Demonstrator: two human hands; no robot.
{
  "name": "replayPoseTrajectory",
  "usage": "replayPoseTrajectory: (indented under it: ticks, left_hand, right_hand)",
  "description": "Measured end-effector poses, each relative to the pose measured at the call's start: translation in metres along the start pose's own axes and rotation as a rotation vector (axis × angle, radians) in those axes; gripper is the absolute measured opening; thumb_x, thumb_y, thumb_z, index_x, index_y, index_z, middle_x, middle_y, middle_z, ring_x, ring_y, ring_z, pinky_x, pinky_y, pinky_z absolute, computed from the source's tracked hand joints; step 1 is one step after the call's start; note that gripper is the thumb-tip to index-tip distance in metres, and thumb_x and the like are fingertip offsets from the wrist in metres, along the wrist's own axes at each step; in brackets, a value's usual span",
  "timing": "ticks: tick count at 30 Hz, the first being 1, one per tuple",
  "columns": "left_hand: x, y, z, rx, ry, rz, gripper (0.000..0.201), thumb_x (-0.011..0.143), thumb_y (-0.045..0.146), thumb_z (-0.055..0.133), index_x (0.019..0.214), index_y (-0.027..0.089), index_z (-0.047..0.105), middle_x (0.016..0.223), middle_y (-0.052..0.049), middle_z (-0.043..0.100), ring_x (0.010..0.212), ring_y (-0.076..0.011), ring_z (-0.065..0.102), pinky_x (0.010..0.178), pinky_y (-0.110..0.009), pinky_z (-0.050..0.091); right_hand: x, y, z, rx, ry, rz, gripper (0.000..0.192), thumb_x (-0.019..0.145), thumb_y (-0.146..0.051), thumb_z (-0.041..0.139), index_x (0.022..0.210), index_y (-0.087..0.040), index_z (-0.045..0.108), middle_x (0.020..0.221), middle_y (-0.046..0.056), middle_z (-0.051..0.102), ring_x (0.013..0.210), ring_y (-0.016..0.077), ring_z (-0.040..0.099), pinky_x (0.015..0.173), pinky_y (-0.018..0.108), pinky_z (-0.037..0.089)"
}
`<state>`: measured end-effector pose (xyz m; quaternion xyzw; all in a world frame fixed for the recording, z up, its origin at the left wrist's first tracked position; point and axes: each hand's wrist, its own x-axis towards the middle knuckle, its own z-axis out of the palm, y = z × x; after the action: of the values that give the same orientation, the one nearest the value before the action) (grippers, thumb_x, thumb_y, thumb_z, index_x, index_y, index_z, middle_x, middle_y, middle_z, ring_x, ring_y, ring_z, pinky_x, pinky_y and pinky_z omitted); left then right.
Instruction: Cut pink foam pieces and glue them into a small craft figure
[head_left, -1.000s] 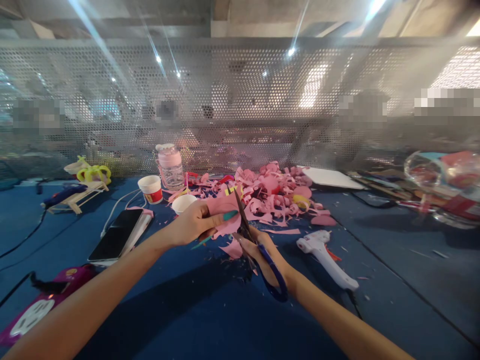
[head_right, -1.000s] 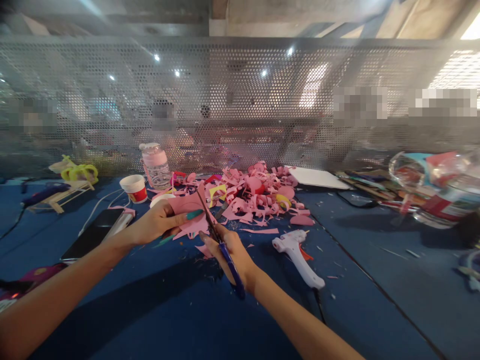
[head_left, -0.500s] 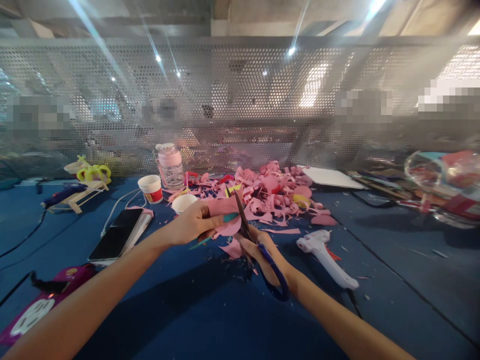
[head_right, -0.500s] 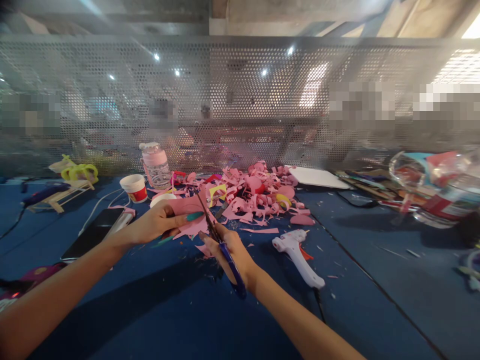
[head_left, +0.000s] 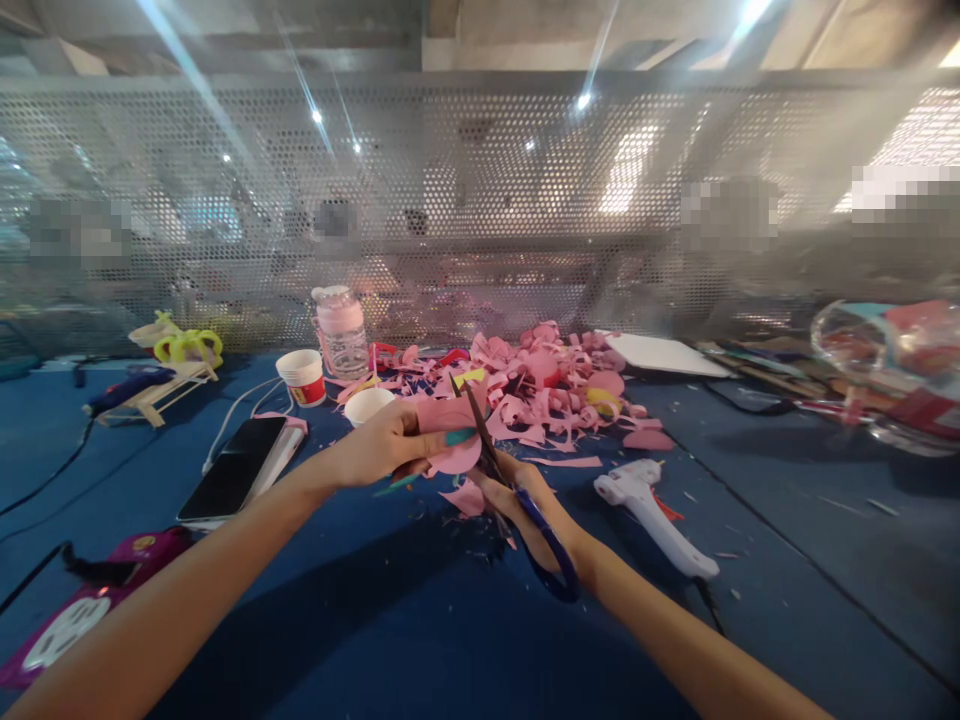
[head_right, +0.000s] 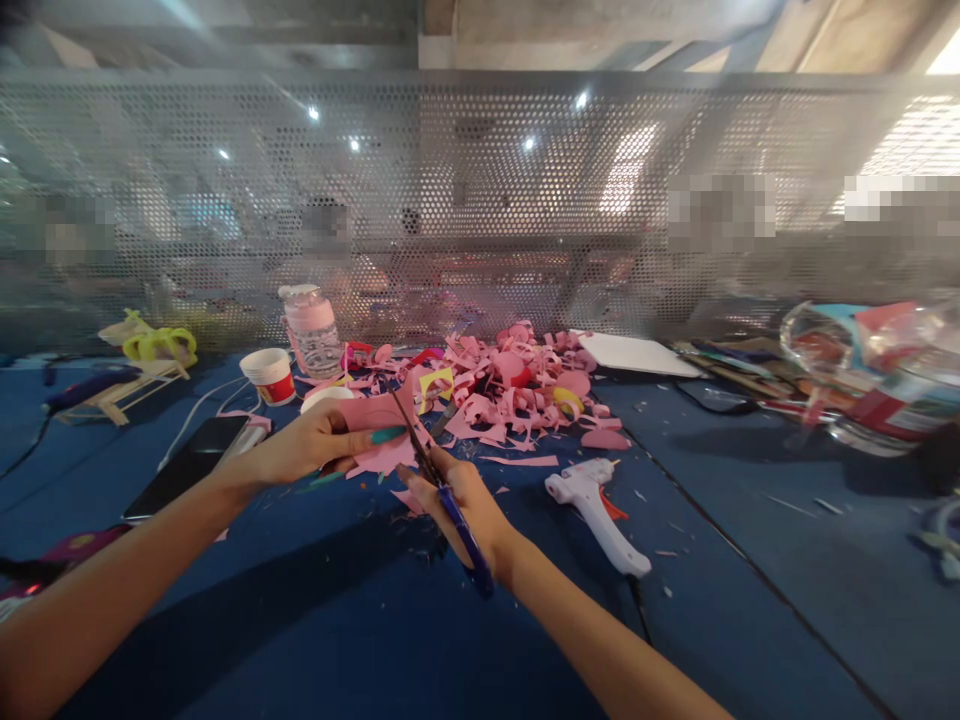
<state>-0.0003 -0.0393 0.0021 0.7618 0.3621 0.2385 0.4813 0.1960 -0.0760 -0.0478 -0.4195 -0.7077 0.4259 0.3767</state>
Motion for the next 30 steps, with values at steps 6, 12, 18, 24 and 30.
replayPoseTrajectory:
  ticks: [6, 12, 18, 24, 30]
  left_hand:
    - [0.0012, -0.0079, -0.0041, -0.012, -0.005, 0.024, 0.038, 0.077, 0.046, 0.058, 0.058, 0.013, 0.053, 0.039, 0.005, 0.046, 0.033, -0.0034, 0.036, 0.035, -0.016, 0.026]
    - [0.0005, -0.0019, -0.0055, -0.08, -0.046, -0.032, 0.034, 0.073, 0.045, 0.063, 0.064, 0.013, 0.054, 0.04, 0.007, 0.044, 0.033, -0.0025, 0.033, 0.034, -0.016, 0.023]
    - [-0.0002, 0.0007, -0.0063, -0.112, -0.051, -0.04, 0.031, 0.072, 0.041, 0.064, 0.066, 0.013, 0.054, 0.039, 0.008, 0.044, 0.032, -0.0024, 0.033, 0.033, -0.015, 0.023]
    - [-0.0007, 0.0007, -0.0079, -0.124, -0.082, -0.054, 0.035, 0.075, 0.038, 0.063, 0.054, 0.013, 0.05, 0.038, 0.006, 0.045, 0.031, -0.0015, 0.033, 0.032, -0.015, 0.022]
    - [-0.0004, -0.0023, -0.0101, -0.235, -0.147, -0.075, 0.032, 0.074, 0.039, 0.065, 0.059, 0.014, 0.051, 0.036, 0.008, 0.041, 0.029, -0.0018, 0.03, 0.029, -0.015, 0.019]
  right_hand:
    - [-0.0006, -0.003, -0.0003, 0.042, -0.03, -0.013, 0.037, 0.084, -0.049, 0.048, 0.096, -0.016, 0.061, 0.082, 0.004, 0.065, 0.081, 0.0211, 0.06, 0.071, 0.031, 0.049]
    - [0.0, -0.0096, -0.0008, 0.083, -0.074, -0.045, 0.04, 0.083, -0.049, 0.051, 0.105, -0.017, 0.061, 0.095, 0.005, 0.066, 0.091, 0.0223, 0.059, 0.08, 0.031, 0.048]
    - [0.0011, -0.009, 0.0003, 0.136, -0.078, -0.006, 0.04, 0.083, -0.045, 0.053, 0.11, -0.017, 0.061, 0.1, 0.005, 0.067, 0.102, 0.0249, 0.058, 0.088, 0.035, 0.048]
    - [0.0011, -0.0058, 0.0025, 0.179, -0.088, 0.029, 0.049, 0.081, -0.045, 0.055, 0.123, -0.018, 0.054, 0.111, 0.005, 0.065, 0.111, 0.0281, 0.055, 0.091, 0.041, 0.048]
    - [0.0004, -0.0032, -0.0002, 0.167, -0.135, -0.05, 0.046, 0.085, -0.042, 0.052, 0.124, -0.017, 0.053, 0.121, 0.007, 0.061, 0.113, 0.0249, 0.055, 0.097, 0.037, 0.044]
